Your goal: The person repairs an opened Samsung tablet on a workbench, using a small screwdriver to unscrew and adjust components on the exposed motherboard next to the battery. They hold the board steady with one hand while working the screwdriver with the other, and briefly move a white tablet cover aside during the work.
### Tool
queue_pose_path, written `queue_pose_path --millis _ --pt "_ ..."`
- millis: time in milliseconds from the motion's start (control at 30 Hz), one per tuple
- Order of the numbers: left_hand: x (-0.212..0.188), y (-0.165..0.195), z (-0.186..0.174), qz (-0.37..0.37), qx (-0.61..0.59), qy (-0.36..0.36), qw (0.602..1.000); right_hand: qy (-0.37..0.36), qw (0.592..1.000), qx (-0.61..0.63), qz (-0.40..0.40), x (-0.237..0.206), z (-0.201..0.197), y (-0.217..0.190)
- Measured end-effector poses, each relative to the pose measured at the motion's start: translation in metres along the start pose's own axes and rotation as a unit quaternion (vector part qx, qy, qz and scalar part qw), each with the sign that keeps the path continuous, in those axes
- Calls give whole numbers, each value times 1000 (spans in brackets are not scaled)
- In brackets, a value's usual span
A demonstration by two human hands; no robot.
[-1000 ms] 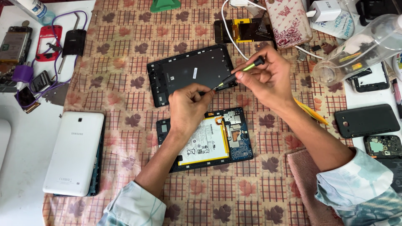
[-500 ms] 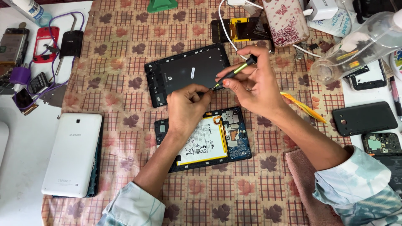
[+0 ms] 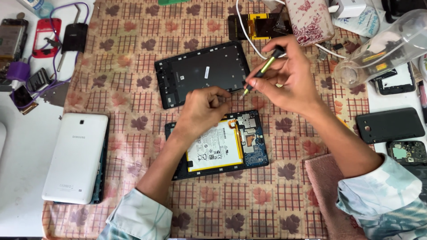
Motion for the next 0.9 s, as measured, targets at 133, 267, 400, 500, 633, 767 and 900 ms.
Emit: queue_pose_path --millis 133,267,400,500,633,767,900 --pt "-2 2 -2 -22 19 -37 999 -53 997 -47 23 -1 -2 -6" --pt "-5 8 -2 -19 60 -43 997 -73 996 -50 33 -2 5 -8" --pt "-6 9 -1 -25 77 -40 996 -89 993 -60 54 -3 12 -7" --pt "-7 10 -1 -10 75 -35 996 -94 993 -56 52 -4 15 -6" --pt "-5 8 0 -23 90 -31 995 -100 991 -65 59 -5 17 -4" --pt "-3 6 2 -28 100 -29 994 -101 991 -63 54 -6 18 -3" --pt "-3 6 3 -28 105 -28 994 -101 991 -72 54 -6 18 -2"
Point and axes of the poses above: each hand's wrist, its own x-axis towards the middle knuckle, its own z-axis out of the palm, y = z × x, the point moved 4 cm from there along x, towards the middle knuckle, and after that the axes turned 9 degrees about -z, right-handed, at the moved point
